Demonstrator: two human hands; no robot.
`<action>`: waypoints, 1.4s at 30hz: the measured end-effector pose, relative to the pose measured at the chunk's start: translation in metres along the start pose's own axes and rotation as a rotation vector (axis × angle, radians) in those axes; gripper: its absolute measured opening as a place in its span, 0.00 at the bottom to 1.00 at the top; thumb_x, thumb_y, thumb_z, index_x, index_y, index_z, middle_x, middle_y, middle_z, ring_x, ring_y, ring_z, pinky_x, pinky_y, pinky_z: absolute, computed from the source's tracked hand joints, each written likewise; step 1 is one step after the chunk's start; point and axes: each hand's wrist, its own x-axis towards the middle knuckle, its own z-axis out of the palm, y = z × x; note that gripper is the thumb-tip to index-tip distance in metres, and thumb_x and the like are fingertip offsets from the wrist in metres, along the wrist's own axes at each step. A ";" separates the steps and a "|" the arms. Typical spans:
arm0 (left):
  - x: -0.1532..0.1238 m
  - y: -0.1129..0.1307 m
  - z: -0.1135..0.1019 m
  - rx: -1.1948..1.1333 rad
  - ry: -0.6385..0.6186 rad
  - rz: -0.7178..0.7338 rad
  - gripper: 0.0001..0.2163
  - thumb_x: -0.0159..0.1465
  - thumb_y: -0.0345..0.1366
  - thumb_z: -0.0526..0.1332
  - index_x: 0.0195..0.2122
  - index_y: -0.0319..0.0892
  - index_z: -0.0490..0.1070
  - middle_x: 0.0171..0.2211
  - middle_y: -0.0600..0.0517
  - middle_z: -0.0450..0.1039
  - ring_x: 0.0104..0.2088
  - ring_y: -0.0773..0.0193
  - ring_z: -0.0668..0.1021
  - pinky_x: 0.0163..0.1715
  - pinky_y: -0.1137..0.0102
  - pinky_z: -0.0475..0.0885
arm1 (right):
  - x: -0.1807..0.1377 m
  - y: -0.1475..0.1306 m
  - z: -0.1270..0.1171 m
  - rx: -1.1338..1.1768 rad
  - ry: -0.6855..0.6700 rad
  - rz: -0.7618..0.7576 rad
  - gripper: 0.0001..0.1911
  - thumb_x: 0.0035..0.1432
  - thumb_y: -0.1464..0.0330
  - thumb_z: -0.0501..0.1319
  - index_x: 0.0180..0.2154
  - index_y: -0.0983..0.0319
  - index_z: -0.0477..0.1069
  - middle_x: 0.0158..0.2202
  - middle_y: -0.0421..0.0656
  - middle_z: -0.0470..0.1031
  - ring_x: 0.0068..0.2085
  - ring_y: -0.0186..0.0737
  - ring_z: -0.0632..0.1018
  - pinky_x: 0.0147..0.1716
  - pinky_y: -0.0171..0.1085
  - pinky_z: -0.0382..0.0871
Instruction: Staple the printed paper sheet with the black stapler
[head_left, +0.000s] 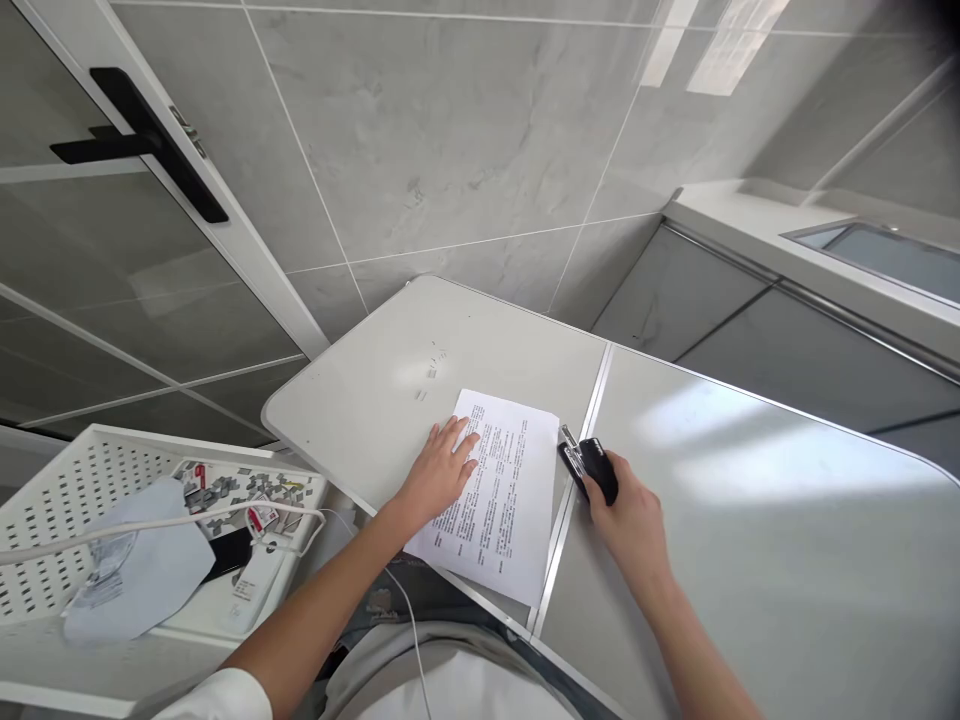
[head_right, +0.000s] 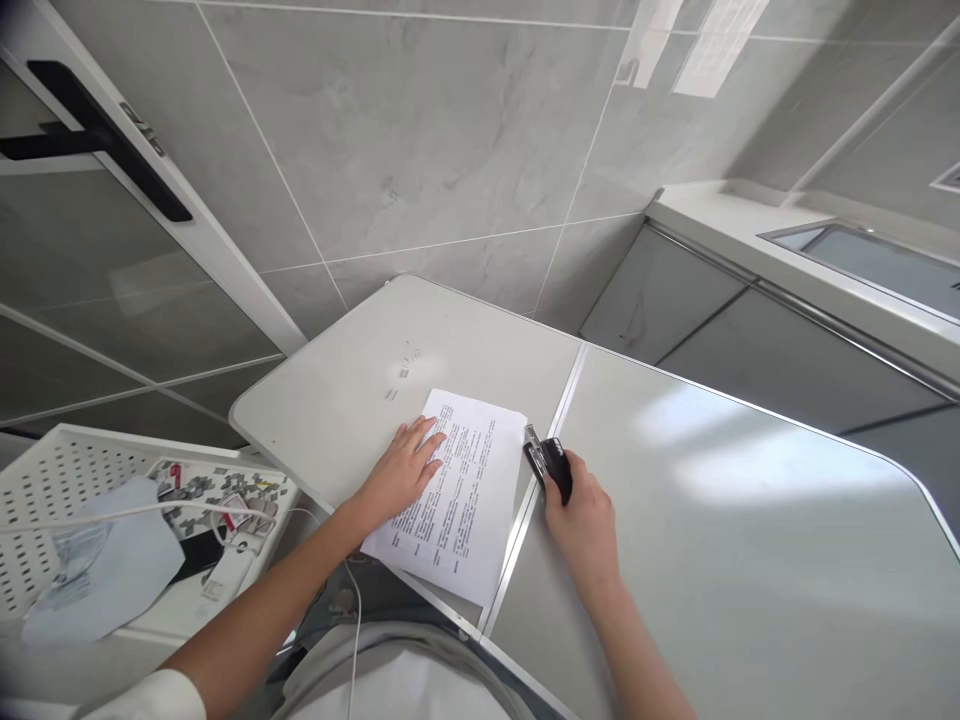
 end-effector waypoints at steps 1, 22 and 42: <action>0.001 0.003 0.001 0.007 -0.010 0.009 0.21 0.77 0.39 0.48 0.68 0.44 0.64 0.74 0.41 0.55 0.75 0.45 0.56 0.73 0.43 0.54 | 0.001 0.006 -0.003 0.004 0.037 0.000 0.23 0.67 0.58 0.55 0.59 0.57 0.68 0.42 0.48 0.81 0.40 0.54 0.81 0.40 0.48 0.73; 0.046 0.082 0.043 0.018 -0.198 0.349 0.35 0.74 0.60 0.43 0.78 0.48 0.47 0.79 0.45 0.37 0.77 0.40 0.40 0.73 0.38 0.40 | 0.020 0.092 -0.008 -0.085 0.346 -0.018 0.23 0.64 0.59 0.57 0.58 0.59 0.70 0.48 0.52 0.79 0.48 0.58 0.78 0.43 0.48 0.71; 0.094 0.054 0.009 -0.124 0.227 0.034 0.17 0.74 0.38 0.53 0.59 0.42 0.74 0.58 0.41 0.72 0.58 0.51 0.74 0.60 0.57 0.70 | 0.023 0.096 -0.018 0.107 0.299 0.209 0.27 0.54 0.50 0.65 0.50 0.58 0.79 0.41 0.47 0.83 0.42 0.54 0.81 0.47 0.48 0.73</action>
